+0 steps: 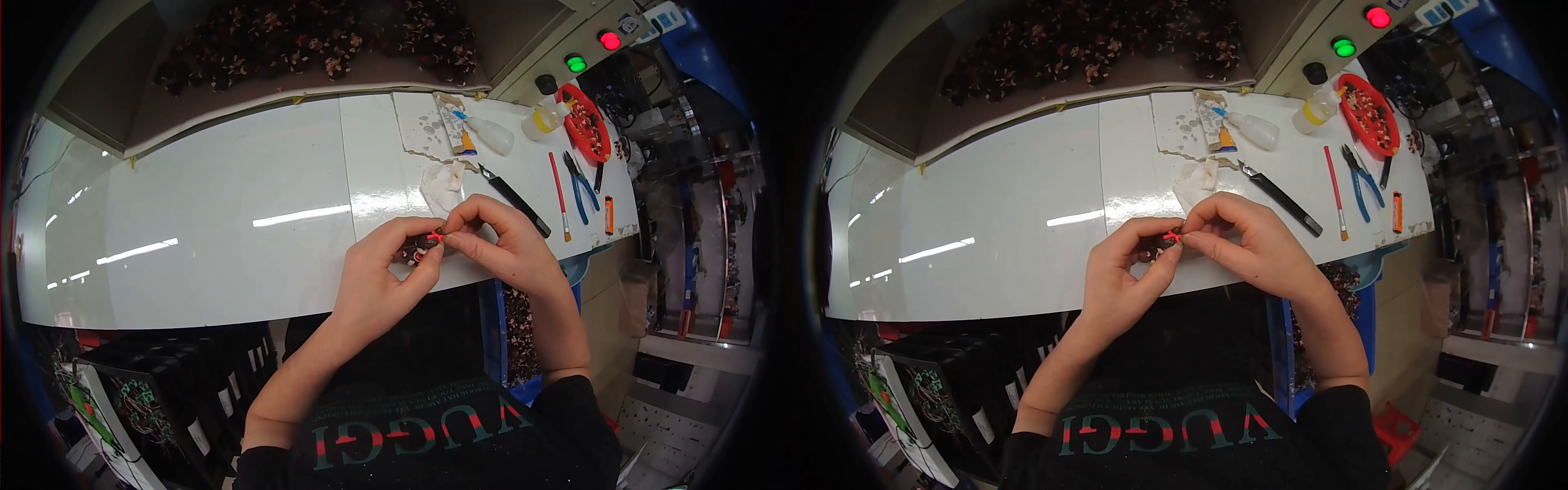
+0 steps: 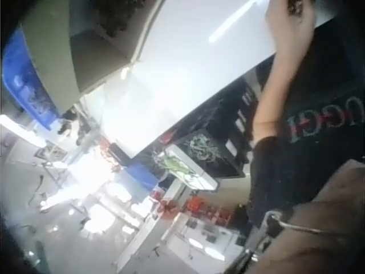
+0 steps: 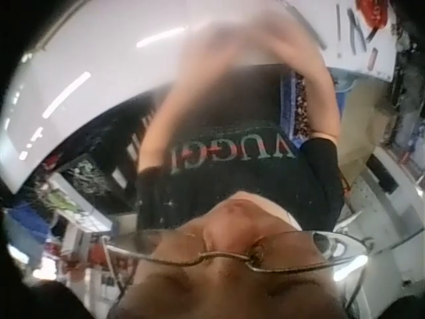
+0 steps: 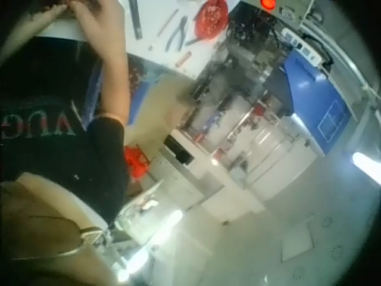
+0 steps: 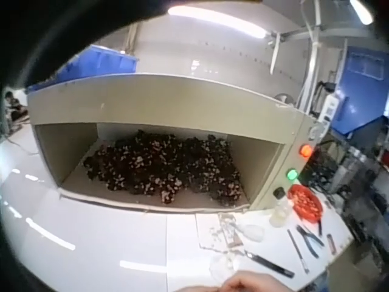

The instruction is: The person assembles small figurines by applying glue from a glue bottle to various toy accessories and attaching them to the figurines.

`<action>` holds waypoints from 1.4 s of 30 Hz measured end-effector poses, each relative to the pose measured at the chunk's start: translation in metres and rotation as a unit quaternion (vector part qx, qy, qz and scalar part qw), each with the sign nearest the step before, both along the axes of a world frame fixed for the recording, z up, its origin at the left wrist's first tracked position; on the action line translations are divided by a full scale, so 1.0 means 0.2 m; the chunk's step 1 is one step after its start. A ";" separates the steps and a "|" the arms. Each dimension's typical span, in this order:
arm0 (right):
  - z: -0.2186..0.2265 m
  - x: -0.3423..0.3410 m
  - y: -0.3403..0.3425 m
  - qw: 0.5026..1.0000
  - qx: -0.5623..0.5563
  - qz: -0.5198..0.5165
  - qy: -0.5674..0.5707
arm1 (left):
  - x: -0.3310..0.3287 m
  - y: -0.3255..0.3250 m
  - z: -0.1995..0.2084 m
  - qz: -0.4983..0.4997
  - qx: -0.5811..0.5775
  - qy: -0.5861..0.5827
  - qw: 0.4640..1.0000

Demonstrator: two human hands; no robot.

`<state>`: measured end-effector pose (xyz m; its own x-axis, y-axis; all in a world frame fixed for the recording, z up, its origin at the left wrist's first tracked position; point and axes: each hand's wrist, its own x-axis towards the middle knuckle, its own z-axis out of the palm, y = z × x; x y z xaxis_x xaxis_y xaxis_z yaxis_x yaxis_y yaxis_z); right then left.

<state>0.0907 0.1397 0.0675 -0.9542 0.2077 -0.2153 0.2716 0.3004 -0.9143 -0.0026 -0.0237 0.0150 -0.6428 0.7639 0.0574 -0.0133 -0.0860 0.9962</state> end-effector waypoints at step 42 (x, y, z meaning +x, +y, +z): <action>-0.07 -0.07 -0.05 0.943 0.294 0.133 0.084 | -0.02 -0.06 -0.17 0.018 0.005 0.199 0.980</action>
<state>0.0769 0.1298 0.0544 -0.9997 -0.0070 0.0213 -0.0183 0.8052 -0.5927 -0.0076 -0.0349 -0.0188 -0.5951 0.7390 0.3159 0.3788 -0.0887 0.9212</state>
